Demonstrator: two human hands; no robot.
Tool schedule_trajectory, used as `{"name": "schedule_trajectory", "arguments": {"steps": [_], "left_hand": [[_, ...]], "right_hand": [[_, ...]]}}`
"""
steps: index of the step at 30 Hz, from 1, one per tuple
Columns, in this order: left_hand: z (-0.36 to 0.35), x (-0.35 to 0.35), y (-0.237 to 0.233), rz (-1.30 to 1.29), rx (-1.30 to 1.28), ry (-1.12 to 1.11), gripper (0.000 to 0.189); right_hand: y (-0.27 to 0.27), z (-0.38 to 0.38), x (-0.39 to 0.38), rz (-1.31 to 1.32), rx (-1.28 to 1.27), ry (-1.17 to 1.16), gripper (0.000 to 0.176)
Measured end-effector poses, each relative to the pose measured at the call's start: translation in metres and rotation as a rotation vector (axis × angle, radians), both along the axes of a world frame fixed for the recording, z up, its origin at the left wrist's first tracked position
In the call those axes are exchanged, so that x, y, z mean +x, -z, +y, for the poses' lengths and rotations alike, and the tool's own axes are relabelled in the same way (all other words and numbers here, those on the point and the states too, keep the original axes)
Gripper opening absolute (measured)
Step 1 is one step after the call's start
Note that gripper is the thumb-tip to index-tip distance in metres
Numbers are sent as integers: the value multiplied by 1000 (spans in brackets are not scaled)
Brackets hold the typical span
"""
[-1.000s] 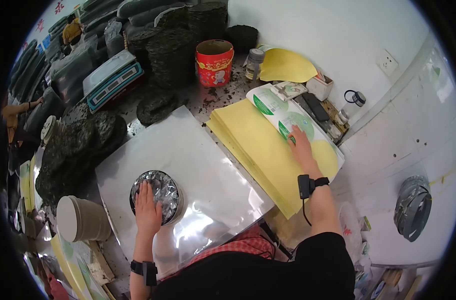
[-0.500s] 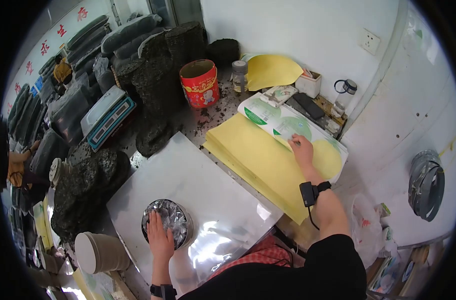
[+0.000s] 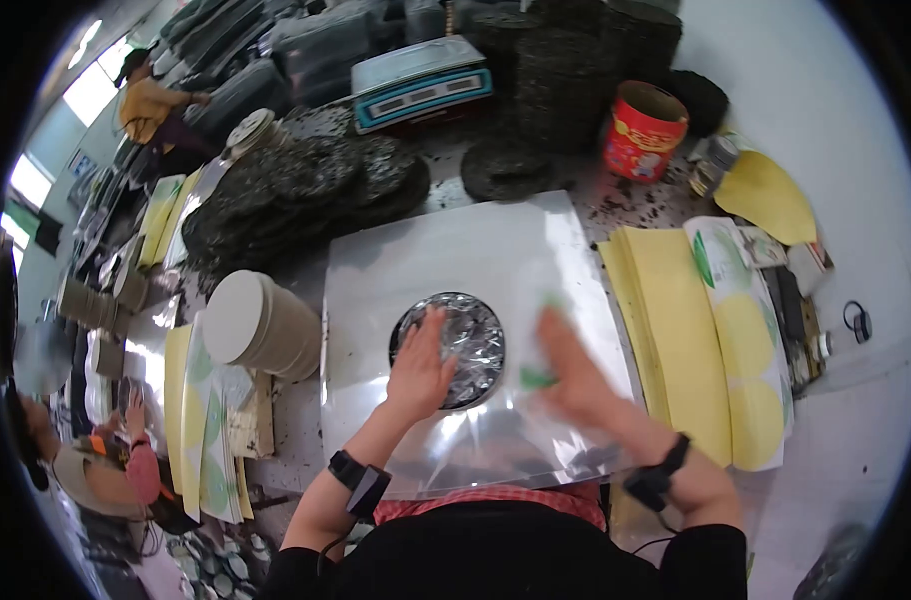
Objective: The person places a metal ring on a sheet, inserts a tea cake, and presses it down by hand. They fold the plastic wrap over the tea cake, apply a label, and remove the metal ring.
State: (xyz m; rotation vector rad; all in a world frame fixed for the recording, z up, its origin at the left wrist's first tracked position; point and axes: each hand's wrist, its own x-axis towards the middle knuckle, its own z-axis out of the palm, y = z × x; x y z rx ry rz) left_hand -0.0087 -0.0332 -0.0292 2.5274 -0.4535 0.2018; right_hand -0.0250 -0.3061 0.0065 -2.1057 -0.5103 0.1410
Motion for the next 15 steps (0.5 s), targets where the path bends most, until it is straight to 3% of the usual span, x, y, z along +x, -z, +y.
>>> {"name": "schedule_trajectory", "arguments": {"steps": [1, 2, 4, 6, 8, 10, 11, 14, 15], "left_hand": [[3, 0, -7, 155, -147, 32, 64], [7, -1, -14, 310, -297, 73, 62], [12, -6, 11, 127, -39, 109, 60], [10, -2, 2, 14, 149, 114, 62], [13, 0, 6, 56, 12, 126, 64], [15, -1, -5, 191, -234, 152, 66], [20, 7, -6, 283, -488, 153, 70], [28, -4, -30, 339, -677, 14, 63], [32, -10, -43, 368, -724, -20, 61]], "right_hand": [[14, 33, 5, -311, -234, -187, 86], [17, 59, 11, -434, -259, -249, 86], [14, 83, 19, -331, -517, -329, 86], [-11, 92, 23, -303, -860, -388, 84], [-12, 110, 27, -197, -421, -246, 81], [29, 129, 39, -50, 136, -204, 82], [34, 143, 38, -144, 95, -141, 74], [27, 158, 26, -397, -579, -190, 64], [27, 161, 25, -376, -587, -179, 61]]}}
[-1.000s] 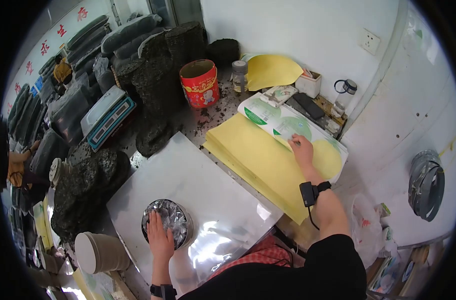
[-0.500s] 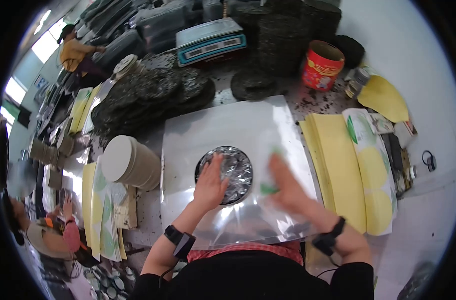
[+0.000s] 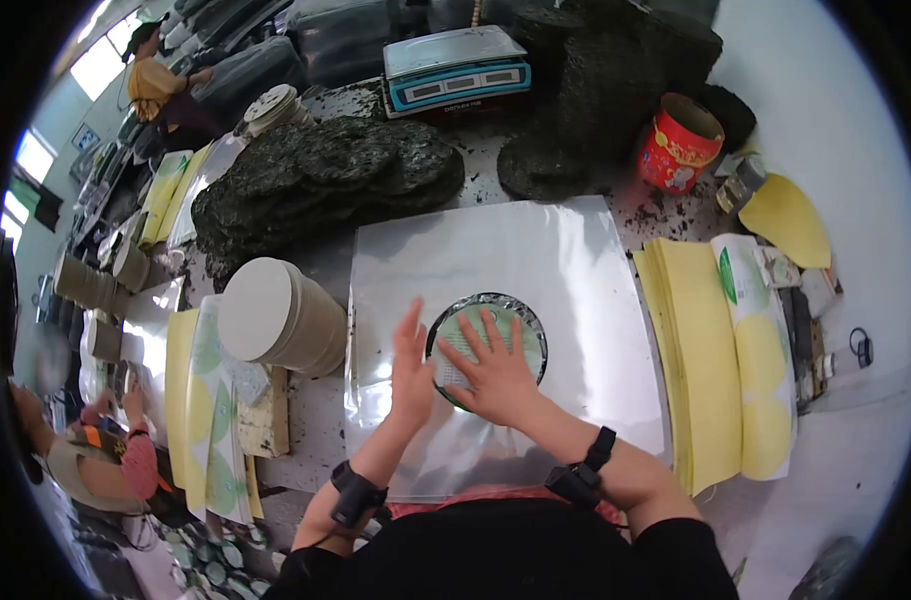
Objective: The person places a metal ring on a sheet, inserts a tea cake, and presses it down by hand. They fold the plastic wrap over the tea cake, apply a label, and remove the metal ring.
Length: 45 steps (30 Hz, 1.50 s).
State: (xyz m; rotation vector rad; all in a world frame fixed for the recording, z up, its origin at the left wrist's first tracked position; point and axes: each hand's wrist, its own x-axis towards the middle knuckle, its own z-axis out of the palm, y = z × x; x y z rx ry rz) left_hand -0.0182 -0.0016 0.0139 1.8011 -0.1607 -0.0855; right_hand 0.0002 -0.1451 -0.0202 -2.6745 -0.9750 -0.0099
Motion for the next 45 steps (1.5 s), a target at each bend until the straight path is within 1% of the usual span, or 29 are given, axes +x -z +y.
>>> {"name": "schedule_trajectory", "arguments": {"steps": [2, 3, 6, 7, 12, 15, 18, 20, 21, 23, 24, 25, 27, 29, 30, 31, 33, 34, 35, 36, 37, 38, 39, 40, 41, 42, 43, 44, 45], "left_hand": [[0, -1, 14, -290, 469, 25, 57], [-6, 2, 23, -624, 971, 75, 54], [20, 29, 6, 71, 313, 179, 41], [22, 30, 18, -14, -3, -91, 32], [18, 54, 15, -650, 741, -247, 23], [29, 78, 43, -42, 615, -24, 16], [20, 57, 20, -271, 681, -127, 19], [-3, 36, -29, -539, 764, 33, 22], [-18, 29, -58, -678, 788, 126, 23], [4, 35, -102, -495, 959, 175, 22], [27, 38, -123, -337, 970, 135, 21], [56, 37, -137, -180, 986, 90, 20], [117, 22, -148, -104, 907, -64, 22], [146, 9, -151, -51, 863, -194, 24], [155, 6, -148, -25, 821, -273, 25], [155, 15, -138, -28, 843, -249, 27], [126, 32, -118, -12, 829, -202, 22], [108, 45, -99, 39, 857, -153, 22], [91, 58, -77, 29, 899, -54, 23], [71, 61, -57, 1, 861, -33, 21], [60, 68, -20, -96, 889, -20, 21], [52, 64, 3, -132, 880, 8, 24], [51, 54, 13, 164, 613, 58, 29], [66, 47, 65, 306, 212, 38, 32], [85, 28, 76, 188, 116, 133, 29], [111, 12, 85, -3, 517, 183, 27], [129, -13, 76, 30, 577, 149, 23], [155, -28, 100, -278, 592, 215, 19], [155, -50, 59, -295, 657, 361, 14]], "right_hand": [[10, 8, 4, -45, -82, 24, 63], [14, 8, 4, -70, -133, 22, 63], [3, 6, 4, -13, -71, 22, 64], [-1, 4, 2, 22, -62, 11, 63], [3, 5, 0, -5, -101, 14, 63], [11, 5, -1, -53, 39, 21, 61], [3, 0, 0, -25, -44, 19, 65], [-7, 1, -1, 141, -135, 27, 67], [-6, 2, -3, 64, 51, 68, 54], [-64, -12, -12, 167, 503, -205, 33], [-97, -21, -15, -185, 765, -262, 20], [-100, -37, -2, -157, 946, -107, 24], [-67, -81, 70, 17, 1020, 187, 35], [16, -112, 126, 893, 526, 392, 49], [22, -75, 78, 1243, 1073, 216, 42], [40, -32, 47, 1259, 1177, 31, 39], [35, 56, -24, 1060, 148, -176, 53], [56, 87, -78, 1284, 209, -527, 57], [41, 107, -124, 1063, 154, -979, 49], [99, 130, -149, 1035, 566, -1639, 44], [72, 116, -153, 1381, 243, -1483, 39], [0, 96, -122, 1009, 180, -1382, 40], [-53, 77, -92, 974, 179, -1179, 39], [-47, 63, -59, 579, 237, -929, 38], [-61, 28, -32, 446, 476, -642, 40], [-29, -4, 6, 11, 576, -363, 43], [-29, -40, 32, -18, 545, -143, 55], [-24, -70, 40, 206, 483, 131, 75], [24, -106, 56, 308, 432, 162, 80]]}}
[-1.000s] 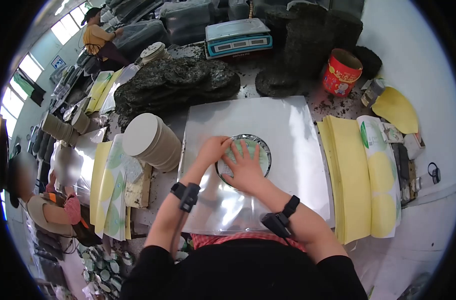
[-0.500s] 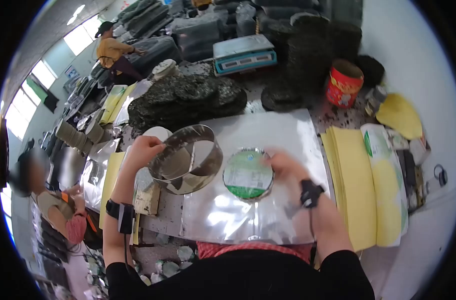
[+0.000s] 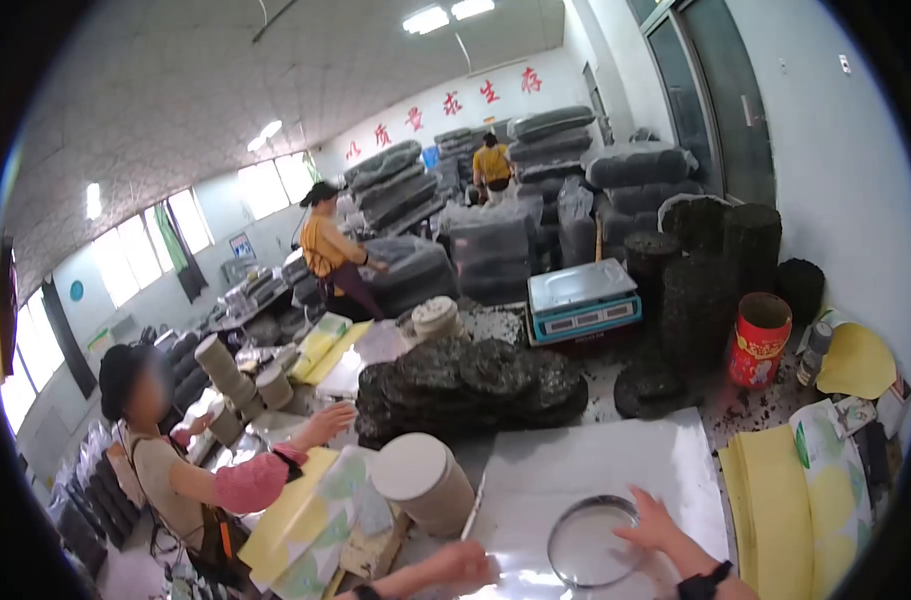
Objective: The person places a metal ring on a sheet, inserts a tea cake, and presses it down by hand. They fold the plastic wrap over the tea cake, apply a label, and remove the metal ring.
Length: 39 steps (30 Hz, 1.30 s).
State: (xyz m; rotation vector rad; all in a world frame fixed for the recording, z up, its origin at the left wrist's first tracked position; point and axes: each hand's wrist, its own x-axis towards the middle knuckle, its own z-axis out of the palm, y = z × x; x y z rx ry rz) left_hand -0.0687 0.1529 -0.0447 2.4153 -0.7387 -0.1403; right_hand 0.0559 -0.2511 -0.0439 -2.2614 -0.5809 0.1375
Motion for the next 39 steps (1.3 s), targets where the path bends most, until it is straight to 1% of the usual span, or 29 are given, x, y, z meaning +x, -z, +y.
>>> {"name": "schedule_trajectory", "arguments": {"steps": [1, 2, 4, 6, 8, 10, 11, 13, 14, 15, 16, 18, 20, 21, 23, 25, 26, 28, 29, 30, 31, 32, 33, 34, 35, 36, 37, 38, 39], "left_hand": [[-6, -24, -18, 25, 58, 141, 20], [-12, -47, -36, 55, 106, 284, 29], [-12, -87, 70, -15, -23, 31, 19], [-27, -83, 58, -140, -69, 80, 14], [-17, -85, 49, -176, -86, 107, 12], [-16, -80, 62, -139, -132, 109, 13], [-12, -72, 71, -82, -68, 136, 16], [-44, -44, -20, 532, -284, -226, 16], [-38, -35, -14, 615, -299, -151, 19], [-32, -26, -8, 701, -311, -79, 23], [-24, -12, -5, 317, -89, 203, 24], [-25, -31, -28, 20, 99, 419, 26], [-23, -66, -14, 172, 50, 267, 33], [-22, -78, 3, 56, -66, 130, 28], [-16, -83, 22, 136, -141, 67, 20], [-19, -80, 22, 153, -184, 43, 14], [-19, -77, 16, 202, -140, 107, 12], [-19, -61, 5, 261, -54, 221, 10], [-19, -50, 5, 400, -6, 282, 11], [-24, -35, 3, 571, 189, 289, 14], [-15, -11, 29, 723, 101, 397, 20], [-13, 14, 34, 398, 234, 513, 24], [-46, 34, -38, 1006, -322, -17, 23], [-58, 51, -72, 790, -292, -130, 21], [-70, 69, -106, 579, -239, -256, 25], [-70, 67, -133, 387, -388, -204, 22], [-69, 55, -158, 225, -309, -180, 19], [-66, 38, -168, 226, -271, -136, 17], [-64, 20, -170, 212, -248, -98, 15]], "right_hand": [[52, -18, 2, 114, -46, -3, 86], [85, -14, -7, 97, 26, 33, 84], [117, -28, -6, 53, 129, 100, 81], [104, -28, -9, 106, 79, 174, 74], [89, -17, -16, 239, 258, 182, 69], [55, -34, -13, 430, 609, 125, 69], [25, -37, -12, 506, 648, 240, 70], [69, -57, 22, 291, 599, 269, 74], [45, -49, 16, 310, 522, 277, 76], [61, -48, 16, 296, 532, 242, 76], [77, -45, 26, 267, 541, 210, 76], [77, -41, 27, 252, 309, 282, 75], [87, -41, 14, 272, 261, 338, 76], [90, -39, 5, 248, 270, 336, 76], [79, -36, -4, 158, 212, 314, 77], [34, -37, -11, 410, 617, 309, 79], [12, -35, -20, 525, 824, 305, 80], [-36, -19, -40, 366, 917, 245, 80], [-57, -7, -46, 283, 958, 199, 80], [-66, 10, -57, 154, 930, 39, 80], [-79, 32, -73, 2, 803, -105, 80], [-104, 56, -97, -15, 629, -215, 79], [-100, 74, -108, 50, 571, -472, 81], [-90, 89, -122, 82, 481, -634, 82], [-67, 90, -129, 252, 463, -455, 79], [-39, 91, -129, 415, 446, -270, 76], [-14, 80, -121, 538, 654, -55, 71], [13, 62, -110, 652, 837, 165, 67], [52, 48, -84, 487, 915, 346, 65]]}}
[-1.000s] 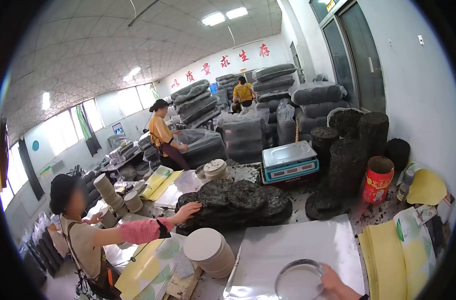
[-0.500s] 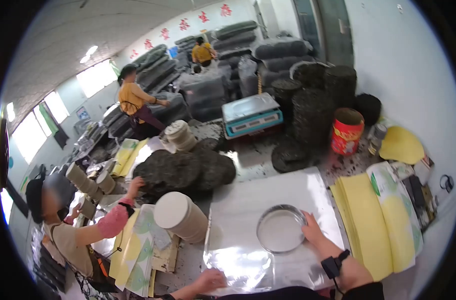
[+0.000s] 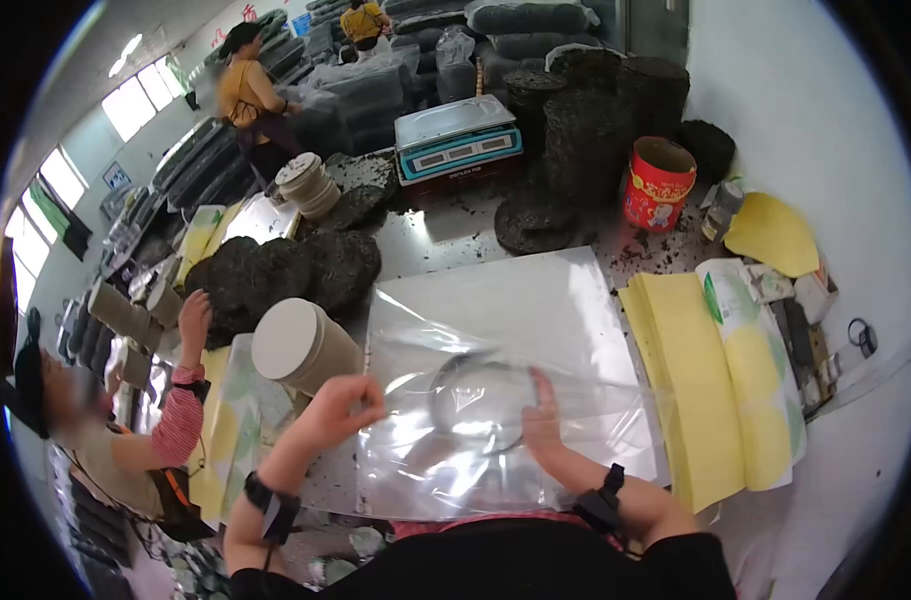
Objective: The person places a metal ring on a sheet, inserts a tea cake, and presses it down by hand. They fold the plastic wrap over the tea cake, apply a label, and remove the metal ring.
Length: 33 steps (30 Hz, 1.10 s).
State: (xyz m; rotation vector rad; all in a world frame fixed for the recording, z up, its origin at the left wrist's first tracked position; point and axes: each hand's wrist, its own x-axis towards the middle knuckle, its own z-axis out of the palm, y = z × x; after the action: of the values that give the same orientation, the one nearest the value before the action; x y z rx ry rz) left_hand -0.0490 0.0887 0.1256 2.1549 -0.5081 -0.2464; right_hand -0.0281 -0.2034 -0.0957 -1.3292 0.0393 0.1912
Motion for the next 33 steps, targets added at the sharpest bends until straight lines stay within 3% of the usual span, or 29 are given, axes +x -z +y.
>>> {"name": "schedule_trajectory", "arguments": {"steps": [2, 3, 6, 7, 8, 10, 11, 13, 14, 16, 17, 18, 20, 22, 25, 28, 29, 33], "left_hand": [[3, -31, 20, 47, 48, -2, 13], [6, -43, 37, 58, 78, -27, 13], [11, -68, 94, 37, 228, -22, 14], [7, -67, 113, -2, 315, 31, 15], [3, -67, 134, -44, 398, 85, 16], [-8, -71, 159, -196, 574, 242, 18], [-4, -69, 153, -24, 515, 261, 19], [3, -56, 116, 301, 387, 297, 23], [3, -45, 74, 647, 287, 225, 36], [38, -32, 44, 134, 84, 8, 54], [57, -18, 34, -189, 130, -159, 56], [71, -8, 25, -501, 163, -337, 57], [79, 2, -7, -653, 591, -497, 59], [94, 13, 21, -506, 724, -520, 59], [104, 14, 40, -398, 780, -522, 59], [102, 22, 20, -311, 717, -499, 55], [102, 20, 14, -268, 697, -480, 53], [123, 29, 21, -402, 784, -392, 48]], "right_hand": [[16, -22, 8, -134, -185, 148, 66], [-9, -27, -1, -197, -363, 64, 69], [29, -51, -75, -750, -1273, -509, 81], [-12, -50, -93, -535, -1178, -943, 79], [-69, -56, -93, -189, -519, -1238, 74], [-138, -54, -65, 136, -149, -1317, 67], [-151, -50, -57, 288, 41, -1330, 64], [-115, -48, -66, -485, -750, -1034, 58], [-101, -49, -66, -851, -1122, -782, 56], [-93, -58, -55, -557, -941, -1206, 53], [-96, -67, -40, -405, -849, -1410, 52], [-111, -63, -18, -218, -672, -1298, 54], [-141, -55, 54, -541, -866, -838, 56], [-126, -57, 158, -865, -1145, -439, 64], [-78, -77, 285, -823, -1269, -140, 78], [-29, -81, 349, -709, -1583, 22, 84], [-24, -76, 354, -437, -1480, -109, 89], [-14, -76, 363, -533, -1527, 21, 70]]}}
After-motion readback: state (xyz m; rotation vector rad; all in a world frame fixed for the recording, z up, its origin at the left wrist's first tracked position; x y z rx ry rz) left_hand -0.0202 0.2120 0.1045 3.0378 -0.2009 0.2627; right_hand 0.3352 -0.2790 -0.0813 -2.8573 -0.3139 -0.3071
